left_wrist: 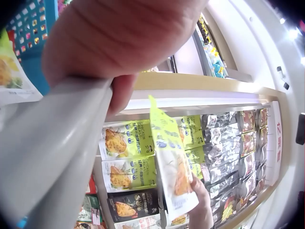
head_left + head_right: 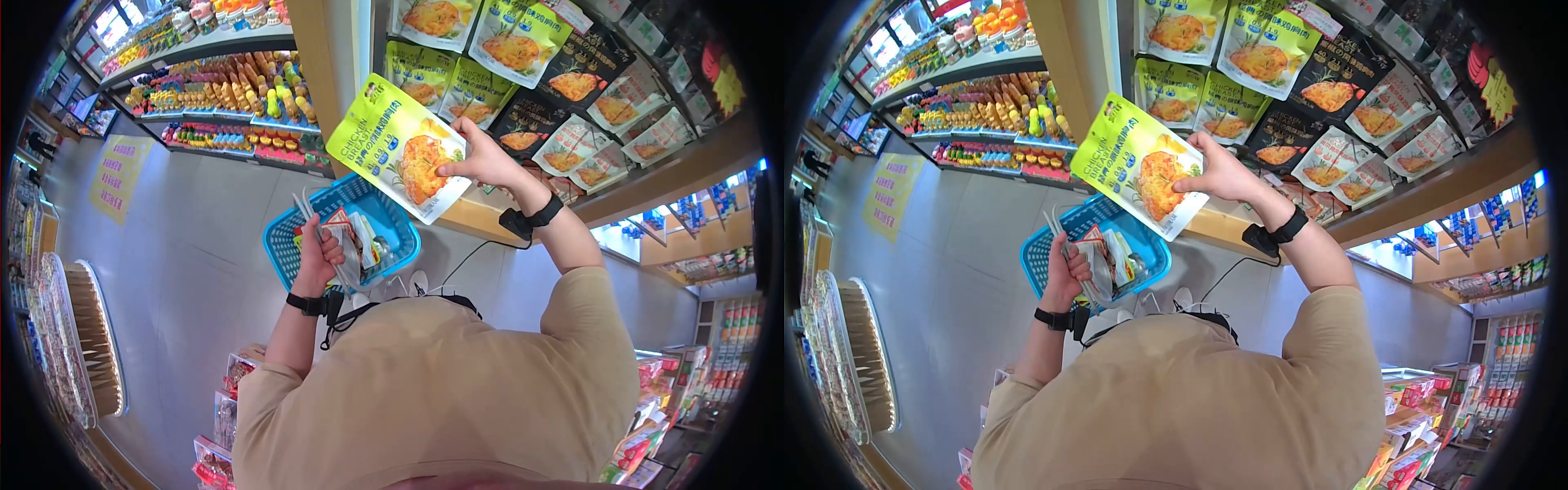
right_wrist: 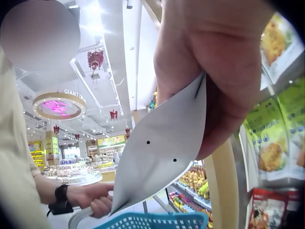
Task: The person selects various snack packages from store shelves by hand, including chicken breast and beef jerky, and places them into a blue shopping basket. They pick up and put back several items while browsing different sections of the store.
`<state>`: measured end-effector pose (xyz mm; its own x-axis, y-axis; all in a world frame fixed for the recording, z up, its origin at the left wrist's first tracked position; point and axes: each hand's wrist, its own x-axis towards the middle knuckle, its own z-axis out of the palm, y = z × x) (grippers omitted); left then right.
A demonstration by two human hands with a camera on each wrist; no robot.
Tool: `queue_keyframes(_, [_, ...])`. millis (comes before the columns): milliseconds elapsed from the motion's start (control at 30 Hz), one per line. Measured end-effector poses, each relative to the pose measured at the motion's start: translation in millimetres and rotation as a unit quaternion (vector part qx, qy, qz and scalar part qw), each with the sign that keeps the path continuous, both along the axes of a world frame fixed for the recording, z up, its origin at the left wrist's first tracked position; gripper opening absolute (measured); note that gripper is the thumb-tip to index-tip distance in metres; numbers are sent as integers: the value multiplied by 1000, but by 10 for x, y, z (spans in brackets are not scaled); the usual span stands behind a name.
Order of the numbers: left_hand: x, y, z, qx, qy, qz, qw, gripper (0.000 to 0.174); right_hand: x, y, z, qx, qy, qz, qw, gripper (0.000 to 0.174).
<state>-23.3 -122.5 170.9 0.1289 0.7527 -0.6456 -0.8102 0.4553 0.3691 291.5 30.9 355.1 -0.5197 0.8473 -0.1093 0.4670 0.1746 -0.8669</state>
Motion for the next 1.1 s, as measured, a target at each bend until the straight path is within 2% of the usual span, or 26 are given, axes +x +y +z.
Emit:
queue_keyframes(33, [-2, 35, 43, 5, -5, -1, 1000, 51, 113, 25, -340, 30, -2, 39, 999, 64])
queue_keyframes(67, [5, 77, 95, 4, -3, -2, 1000, 52, 164, -31, -540, -14, 15, 61, 998, 65])
queue_keyframes(133, [52, 43, 114, -7, -1, -11, 1000, 52, 207, -112, -844, -82, -90, 90, 988, 64])
queue_keyframes(267, [86, 43, 64, -13, -7, -50, 999, 53, -98, -265, -1346, -236, -67, 133, 960, 61])
queue_keyframes(300, [117, 22, 104, -6, 16, -51, 999, 53, -205, -268, -1413, -219, -79, 155, 960, 59])
queue_keyframes(333, [98, 23, 37, 0, 13, -68, 998, 53, -272, -208, -1703, -245, -28, 170, 954, 59])
queue_keyframes(367, [104, 30, 47, -5, 11, -79, 997, 54, -353, -168, -1898, -213, -43, 165, 962, 60])
queue_keyframes(400, [104, 30, 62, -9, 6, -88, 996, 54, -413, -142, -1981, -254, -18, 171, 952, 63])
queue_keyframes(433, [104, 42, 72, -26, 21, -81, 996, 54, -453, -121, -2034, -305, 15, 173, 937, 65])
queue_keyframes(533, [43, 40, 14, -31, 20, -80, 996, 53, -450, -224, -1710, -245, -29, 145, 958, 59])
queue_keyframes(733, [57, 28, -10, -21, 12, -104, 994, 53, -78, -165, -1773, -342, 67, 193, 917, 57])
queue_keyframes(767, [84, 39, -4, -28, 16, -107, 994, 53, -102, -142, -1880, -329, 74, 217, 916, 62])
queue_keyframes(900, [189, 104, 31, -30, 20, -125, 991, 52, -385, -122, -2208, -268, -17, 246, 931, 60])
queue_keyframes(1033, [253, 127, -12, -36, 24, -126, 991, 52, -645, -219, -2052, -373, -28, 221, 901, 65])
queue_keyframes(1100, [279, 160, -25, -37, 24, -121, 992, 53, -717, -251, -2035, -348, -17, 215, 912, 64])
